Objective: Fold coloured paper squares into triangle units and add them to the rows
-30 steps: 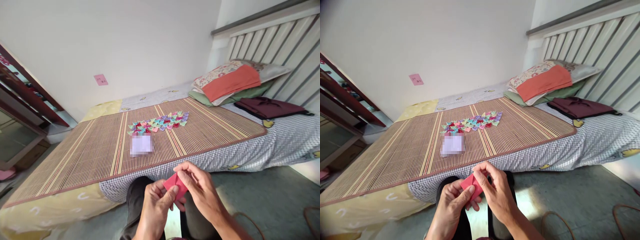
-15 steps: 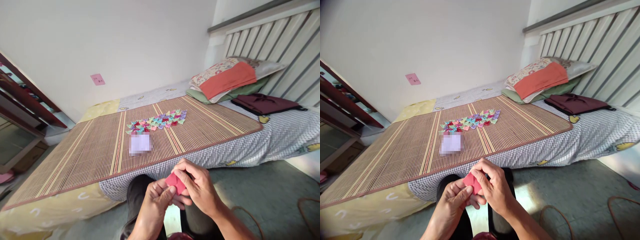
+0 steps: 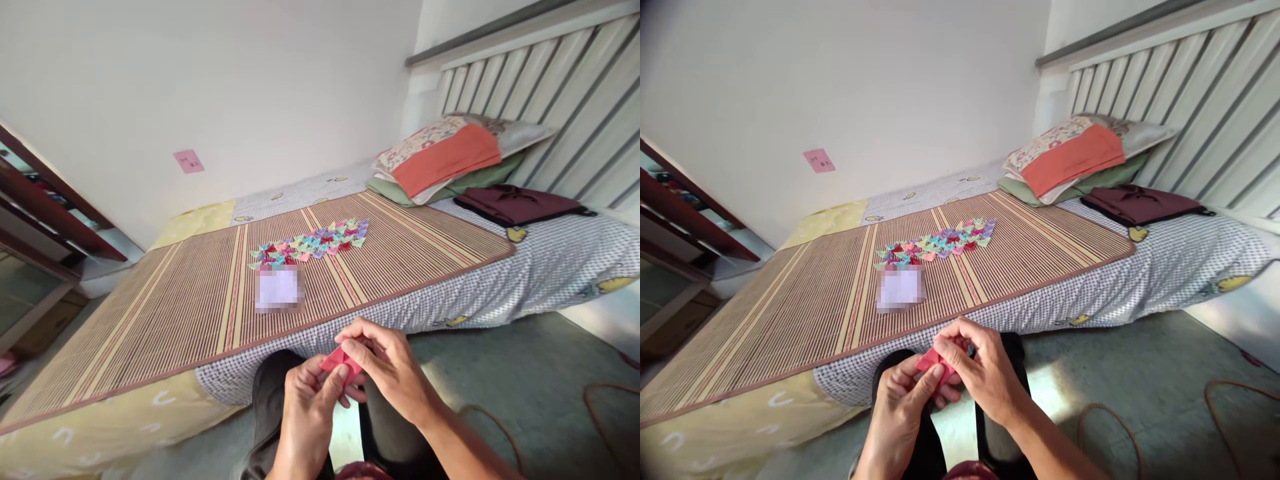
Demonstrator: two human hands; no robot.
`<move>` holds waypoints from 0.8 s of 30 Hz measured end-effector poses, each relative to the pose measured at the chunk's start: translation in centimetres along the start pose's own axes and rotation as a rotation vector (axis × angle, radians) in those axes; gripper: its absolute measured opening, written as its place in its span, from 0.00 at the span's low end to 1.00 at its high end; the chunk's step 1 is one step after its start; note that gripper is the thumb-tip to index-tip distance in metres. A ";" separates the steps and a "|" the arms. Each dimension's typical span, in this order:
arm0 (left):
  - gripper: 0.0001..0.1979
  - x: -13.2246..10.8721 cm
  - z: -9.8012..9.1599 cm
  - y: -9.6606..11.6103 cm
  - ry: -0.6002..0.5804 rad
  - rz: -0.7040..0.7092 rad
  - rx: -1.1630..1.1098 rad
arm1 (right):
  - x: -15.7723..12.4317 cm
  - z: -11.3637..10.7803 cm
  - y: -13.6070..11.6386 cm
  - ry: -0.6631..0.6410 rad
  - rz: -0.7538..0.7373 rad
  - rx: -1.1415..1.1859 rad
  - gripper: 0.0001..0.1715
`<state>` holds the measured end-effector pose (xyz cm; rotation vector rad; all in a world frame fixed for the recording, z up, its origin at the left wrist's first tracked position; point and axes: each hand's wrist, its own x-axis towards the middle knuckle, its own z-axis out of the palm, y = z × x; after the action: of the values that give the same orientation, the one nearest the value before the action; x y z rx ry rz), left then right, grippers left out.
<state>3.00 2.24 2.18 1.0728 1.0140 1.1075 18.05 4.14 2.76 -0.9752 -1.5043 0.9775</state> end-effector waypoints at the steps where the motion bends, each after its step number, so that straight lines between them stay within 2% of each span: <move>1: 0.17 0.0 0.0 0.0 -0.005 0.006 0.019 | 0.0 0.0 -0.1 -0.015 0.028 0.018 0.16; 10: 0.23 0.4 0.2 0.6 -0.096 -0.057 0.058 | 0.2 0.0 0.6 -0.050 0.093 0.142 0.22; 14: 0.25 0.3 0.1 0.3 -0.070 0.037 0.109 | 0.3 0.0 0.6 -0.043 0.031 0.080 0.20; 18: 0.23 0.3 -0.2 0.0 -0.030 0.037 0.092 | 0.2 -0.5 0.2 -0.096 0.073 0.124 0.18; 21: 0.20 0.4 -0.2 0.1 0.000 0.037 0.069 | 0.0 -0.7 -0.2 -0.082 0.038 0.012 0.12; 24: 0.20 0.5 -0.1 0.1 0.037 0.056 0.055 | -0.3 -0.3 -0.5 -0.011 -0.040 -0.140 0.13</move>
<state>3.00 2.75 2.24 1.1345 1.0542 1.1544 18.30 3.76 3.14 -1.0361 -1.6125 0.8597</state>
